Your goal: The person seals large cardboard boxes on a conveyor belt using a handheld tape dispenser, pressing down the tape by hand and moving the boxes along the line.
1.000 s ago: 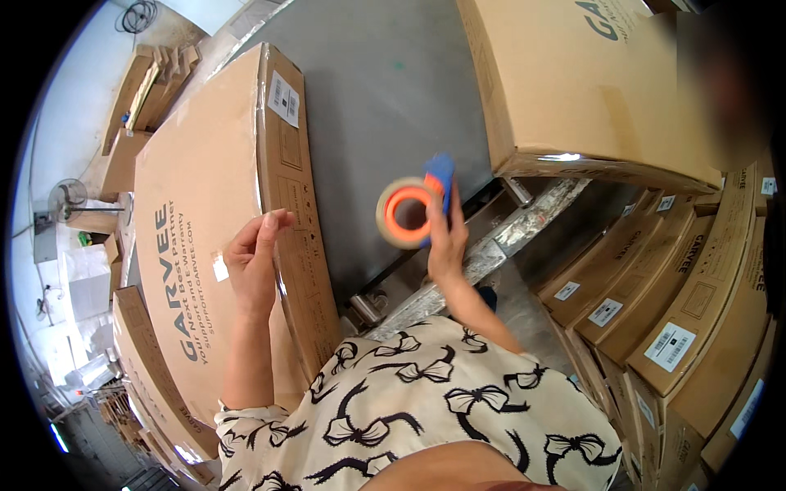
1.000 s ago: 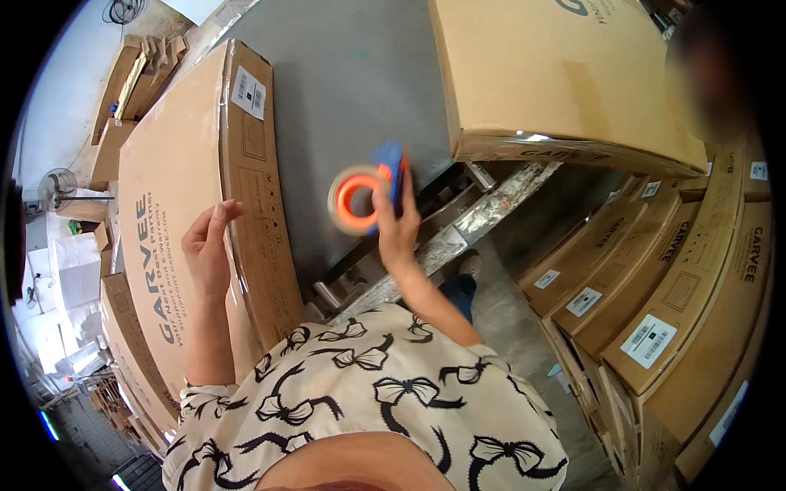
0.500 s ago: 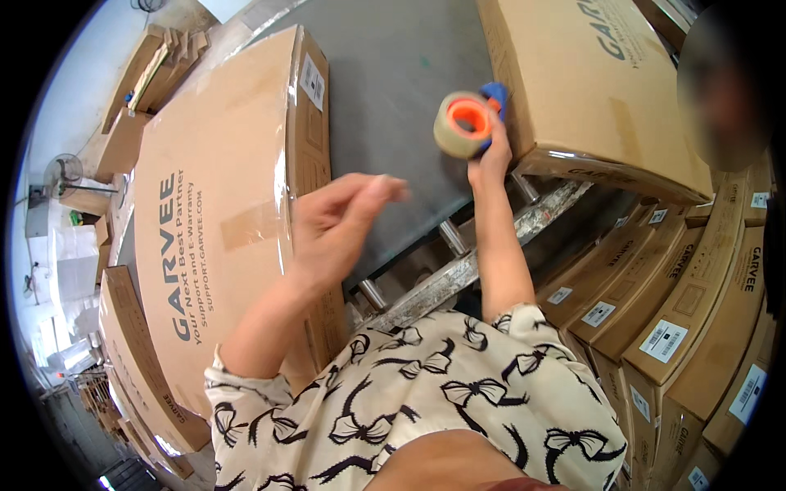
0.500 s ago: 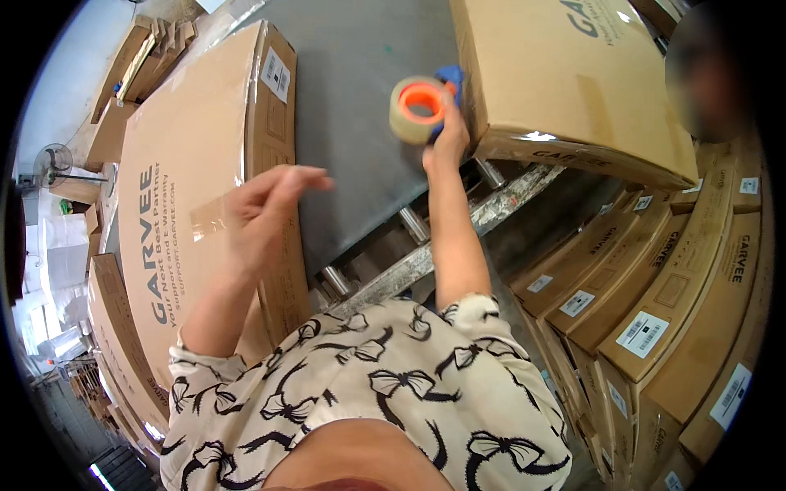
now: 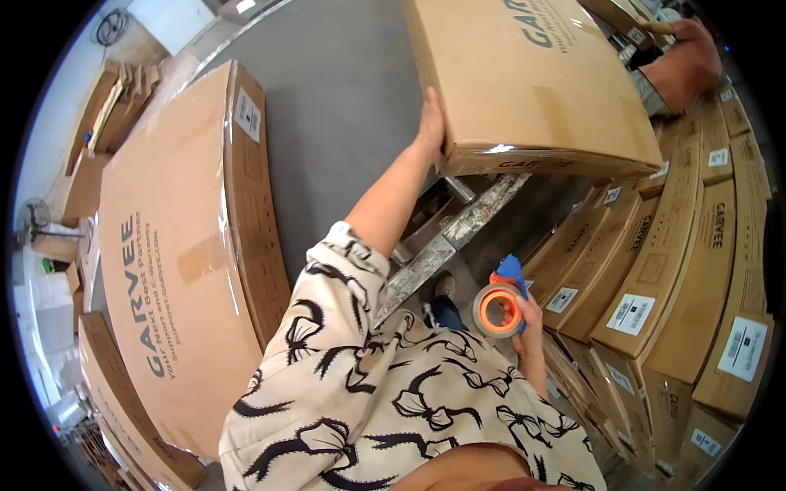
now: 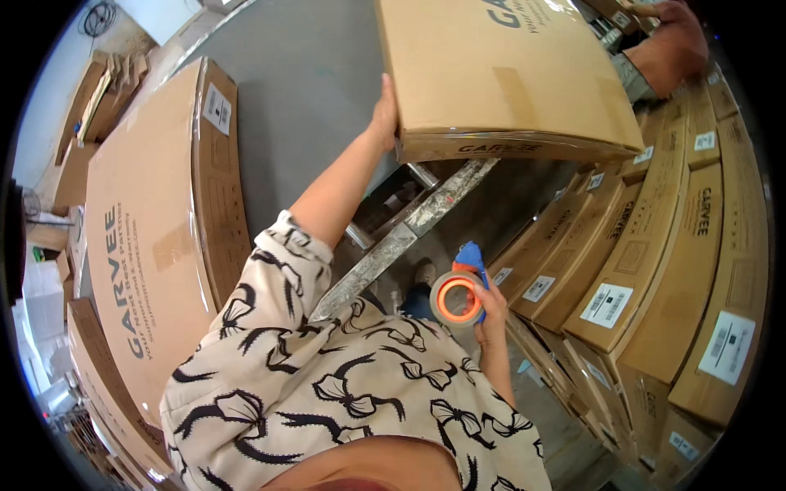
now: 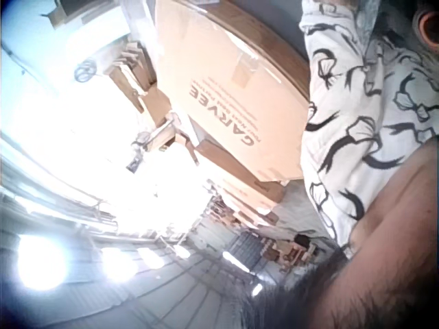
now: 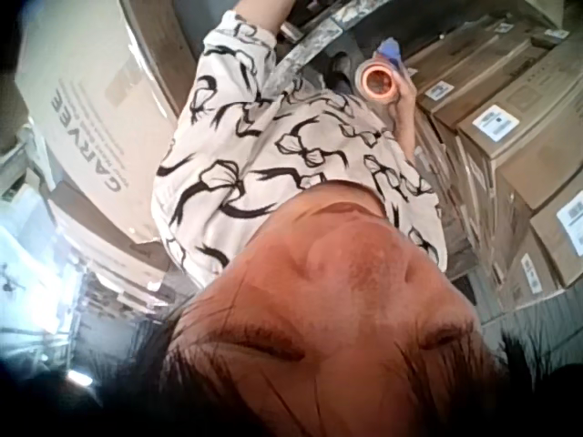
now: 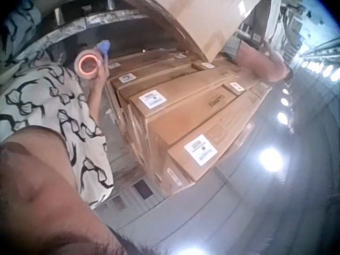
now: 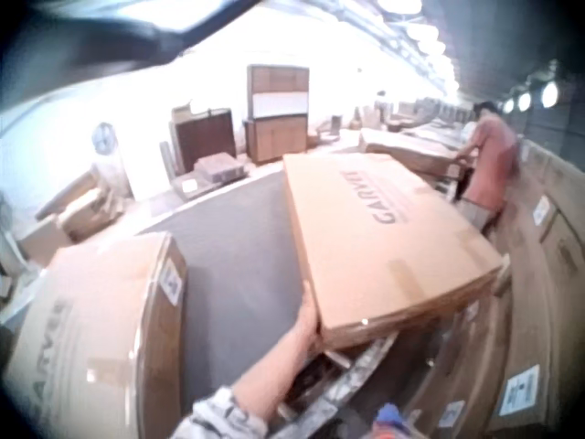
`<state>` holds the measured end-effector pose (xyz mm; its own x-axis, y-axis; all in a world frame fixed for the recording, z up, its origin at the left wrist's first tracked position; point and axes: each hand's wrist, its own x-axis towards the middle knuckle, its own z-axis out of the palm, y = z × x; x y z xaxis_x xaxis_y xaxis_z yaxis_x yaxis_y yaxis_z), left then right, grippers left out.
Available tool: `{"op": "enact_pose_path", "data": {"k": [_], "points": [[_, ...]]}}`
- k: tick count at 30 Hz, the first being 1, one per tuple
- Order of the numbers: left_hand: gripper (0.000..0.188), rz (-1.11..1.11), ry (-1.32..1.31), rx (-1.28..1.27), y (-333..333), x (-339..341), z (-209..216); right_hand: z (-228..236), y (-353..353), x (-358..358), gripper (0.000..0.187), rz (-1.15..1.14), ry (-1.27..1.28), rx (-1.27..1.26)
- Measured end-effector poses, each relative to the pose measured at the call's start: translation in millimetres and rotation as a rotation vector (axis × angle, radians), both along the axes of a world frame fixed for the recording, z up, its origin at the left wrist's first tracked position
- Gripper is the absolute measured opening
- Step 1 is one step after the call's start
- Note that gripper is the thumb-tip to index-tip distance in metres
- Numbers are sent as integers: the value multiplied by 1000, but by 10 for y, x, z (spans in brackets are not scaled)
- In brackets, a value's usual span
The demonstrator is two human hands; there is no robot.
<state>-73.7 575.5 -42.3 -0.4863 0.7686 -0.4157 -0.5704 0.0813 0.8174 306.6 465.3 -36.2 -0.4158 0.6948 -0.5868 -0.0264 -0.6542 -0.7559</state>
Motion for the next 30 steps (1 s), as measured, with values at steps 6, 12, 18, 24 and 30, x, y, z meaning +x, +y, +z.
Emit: {"op": "enact_pose_path", "data": {"k": [6,12,18,24,30], "points": [[66,350,775,-563,281,-350,-322,143,189,-109,56,-47,48,162],[16,165,502,-141,-809,689,-123,276,340,338,56,-88,171,74],[21,-667,1286,-23,-85,896,-104,116,478,337,47,-87,151,129],[35,-541,2051,676,197,1467,402,192,630,482,51,-118,157,135],[68,-603,2356,-58,649,1222,776,96,784,591,56,-154,172,150]]}}
